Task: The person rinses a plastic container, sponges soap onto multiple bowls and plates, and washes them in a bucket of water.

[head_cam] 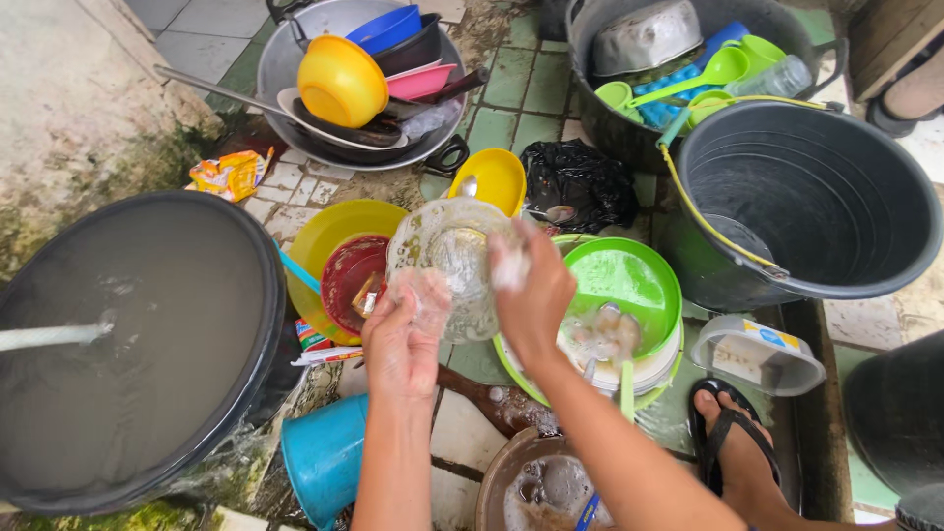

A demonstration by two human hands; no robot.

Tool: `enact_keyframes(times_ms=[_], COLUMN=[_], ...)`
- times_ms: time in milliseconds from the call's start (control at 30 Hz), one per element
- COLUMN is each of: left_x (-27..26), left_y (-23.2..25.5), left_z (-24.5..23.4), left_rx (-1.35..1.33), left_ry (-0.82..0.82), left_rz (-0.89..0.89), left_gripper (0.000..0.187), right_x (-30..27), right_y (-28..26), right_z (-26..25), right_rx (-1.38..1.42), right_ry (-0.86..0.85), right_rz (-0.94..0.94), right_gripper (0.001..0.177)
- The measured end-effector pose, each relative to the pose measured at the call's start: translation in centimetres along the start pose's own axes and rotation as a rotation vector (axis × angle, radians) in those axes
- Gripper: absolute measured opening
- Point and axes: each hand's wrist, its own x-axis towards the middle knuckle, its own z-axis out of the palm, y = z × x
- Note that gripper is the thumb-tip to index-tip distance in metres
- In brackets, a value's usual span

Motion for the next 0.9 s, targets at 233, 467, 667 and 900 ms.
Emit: enact_keyframes(times_ms=[233,467,667,900], left_x=[-0.4,-2.8,-3.6,-4.0], left_y=[10.9,20.5,22.3,23.1], left_z=[-3.6,-4.1,-8.5,-7.8], left_rx=[0.161,0.153,-0.005,0.046], left_ry=[-0.094,0.545,0.626,0.806], left_rz=[0.271,0.353,0.471,0.461], left_gripper=[0.013,0.051,0.056,0.051], right_x=[6.2,-3.6,-9.4,-11.3], right_y=[-7.9,-15.9,-15.9,-14.2], right_z=[3.8,10.1,13.4,15.6], right_rx=[0.292,0.422,0.381,0.236], right_ry=[-0.833,-0.731,-0.829,-0.88], right_rz=[0.231,-0.295,-0.669,-0.789], right_gripper=[0.052,0.032,0.015,0.014])
